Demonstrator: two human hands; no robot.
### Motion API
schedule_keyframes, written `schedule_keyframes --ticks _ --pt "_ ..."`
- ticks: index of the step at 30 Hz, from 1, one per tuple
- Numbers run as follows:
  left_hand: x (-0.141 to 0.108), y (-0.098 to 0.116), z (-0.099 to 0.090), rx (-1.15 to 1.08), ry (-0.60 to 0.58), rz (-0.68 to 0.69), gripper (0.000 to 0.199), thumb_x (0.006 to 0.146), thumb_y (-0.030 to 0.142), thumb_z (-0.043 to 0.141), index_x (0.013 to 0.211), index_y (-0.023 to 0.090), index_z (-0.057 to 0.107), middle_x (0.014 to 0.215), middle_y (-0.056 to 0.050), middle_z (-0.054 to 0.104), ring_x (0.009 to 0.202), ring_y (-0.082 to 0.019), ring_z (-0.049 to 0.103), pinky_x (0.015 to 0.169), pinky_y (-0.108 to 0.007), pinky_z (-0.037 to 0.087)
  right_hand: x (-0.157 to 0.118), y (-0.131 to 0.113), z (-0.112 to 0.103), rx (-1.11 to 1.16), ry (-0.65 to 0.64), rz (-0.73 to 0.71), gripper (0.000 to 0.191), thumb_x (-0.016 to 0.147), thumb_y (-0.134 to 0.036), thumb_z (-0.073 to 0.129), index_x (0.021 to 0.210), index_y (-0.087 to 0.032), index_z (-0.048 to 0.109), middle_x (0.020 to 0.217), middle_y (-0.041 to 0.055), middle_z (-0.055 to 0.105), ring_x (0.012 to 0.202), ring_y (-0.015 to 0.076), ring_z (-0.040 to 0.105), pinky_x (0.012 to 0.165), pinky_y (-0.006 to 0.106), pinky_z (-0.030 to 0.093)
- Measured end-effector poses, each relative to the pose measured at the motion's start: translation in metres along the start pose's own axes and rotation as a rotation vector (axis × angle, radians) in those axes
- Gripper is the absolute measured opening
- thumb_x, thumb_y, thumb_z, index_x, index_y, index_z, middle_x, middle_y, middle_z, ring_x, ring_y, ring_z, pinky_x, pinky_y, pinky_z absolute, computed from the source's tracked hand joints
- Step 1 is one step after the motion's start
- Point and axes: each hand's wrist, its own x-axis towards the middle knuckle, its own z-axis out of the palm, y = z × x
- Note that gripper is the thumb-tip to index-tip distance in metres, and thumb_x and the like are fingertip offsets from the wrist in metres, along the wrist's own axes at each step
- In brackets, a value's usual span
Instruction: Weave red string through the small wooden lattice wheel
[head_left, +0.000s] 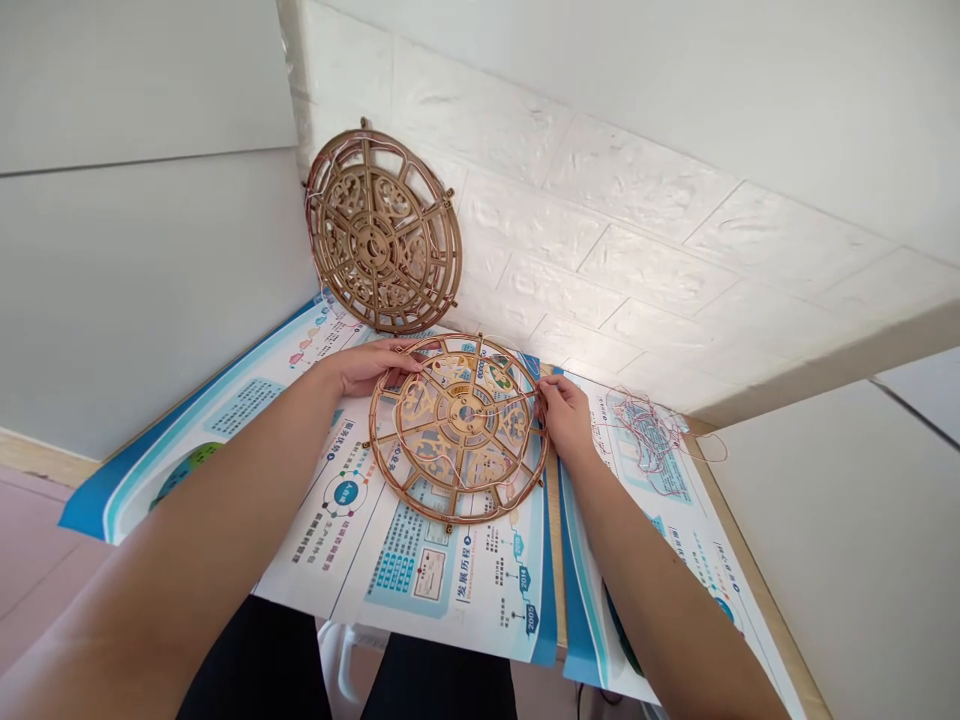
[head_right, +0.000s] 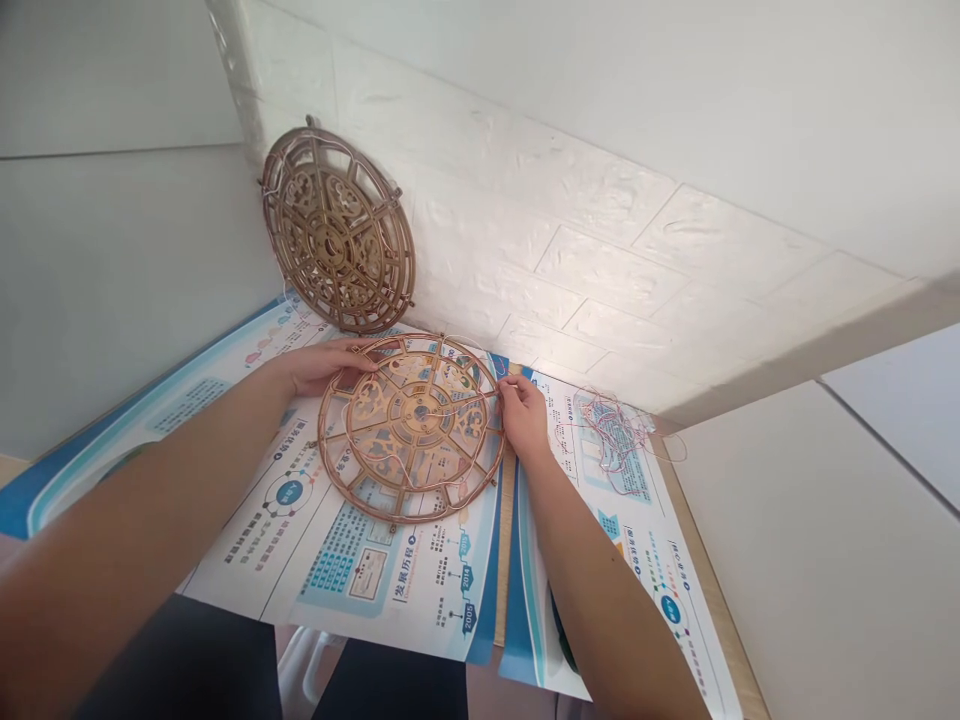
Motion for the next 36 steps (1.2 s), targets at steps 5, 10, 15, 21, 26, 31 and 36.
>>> schedule_keyframes --ticks 5,10,15,21,26,31,36 --pt "-0.0001 -0.0007 0.0003 0.006 0.007 0.014 0.066 0.077 0.007 0.082 0.139 0.019 0.063 0.125 -0.015 0.072 0.097 -0.021 0.075 0.085 -0.029 0.062 0.0021 0.0012 -0.0025 0.144 -0.003 0.049 0.015 0.065 -0.032 0.059 0.075 -0.022 0.064 0.056 -0.0031 0.053 0.052 0.0148 0.048 0.049 0.027 0.035" --pt "0.0003 -0.0005 0.0017 0.031 0.015 0.033 0.062 0.079 0.01 0.081 0.137 0.019 0.063 0.124 -0.013 0.072 0.1 -0.021 0.073 0.086 -0.029 0.061 0.0051 0.0053 -0.0049 0.175 -0.007 0.064 0.016 0.06 -0.029 0.059 0.074 -0.022 0.063 0.06 -0.0033 0.057 0.053 0.0138 0.048 0.05 0.027 0.036" --pt "0.0017 0.0017 0.0016 -0.01 0.034 0.069 0.038 0.09 0.023 0.07 0.127 0.018 0.066 0.113 -0.011 0.073 0.09 -0.02 0.071 0.079 -0.029 0.059 0.0085 0.0092 -0.0075 0.205 0.008 0.076 0.016 0.064 -0.031 0.061 0.077 -0.022 0.061 0.059 -0.0033 0.056 0.051 0.0145 0.048 0.049 0.027 0.037" --pt "0.0026 0.0025 0.0017 -0.086 0.043 0.06 0.035 0.091 0.02 0.058 0.124 0.015 0.067 0.11 -0.013 0.074 0.088 -0.023 0.071 0.081 -0.034 0.059 0.009 0.0032 -0.0076 0.276 0.052 0.12 0.016 0.061 -0.032 0.062 0.074 -0.022 0.061 0.056 -0.0029 0.055 0.049 0.0148 0.048 0.047 0.028 0.039" --pt "0.0028 0.0012 0.0023 -0.063 0.099 0.032 0.044 0.091 0.011 0.055 0.134 0.014 0.063 0.117 -0.013 0.073 0.093 -0.021 0.072 0.084 -0.032 0.06 0.0087 0.0009 -0.0059 0.283 0.063 0.09 0.02 0.066 -0.038 0.067 0.072 -0.022 0.057 0.06 -0.0031 0.055 0.048 0.0134 0.047 0.044 0.028 0.038" --pt "0.0037 0.0002 0.0005 -0.057 0.111 0.034 0.042 0.092 0.011 0.058 0.134 0.016 0.066 0.125 -0.013 0.072 0.098 -0.021 0.072 0.089 -0.034 0.06 0.0094 0.0022 -0.0051 0.285 0.051 0.091 0.024 0.062 -0.032 0.068 0.081 -0.023 0.055 0.056 -0.0063 0.052 0.048 0.0123 0.047 0.044 0.024 0.037" --pt "0.0057 -0.002 -0.0021 -0.064 0.123 0.057 0.037 0.094 0.011 0.06 0.13 0.016 0.068 0.127 -0.014 0.071 0.097 -0.022 0.073 0.088 -0.036 0.06 0.0098 0.0026 -0.0041 0.258 0.029 0.062 0.029 0.063 -0.035 0.07 0.084 -0.023 0.053 0.057 -0.0069 0.052 0.048 0.0111 0.047 0.044 0.023 0.037"
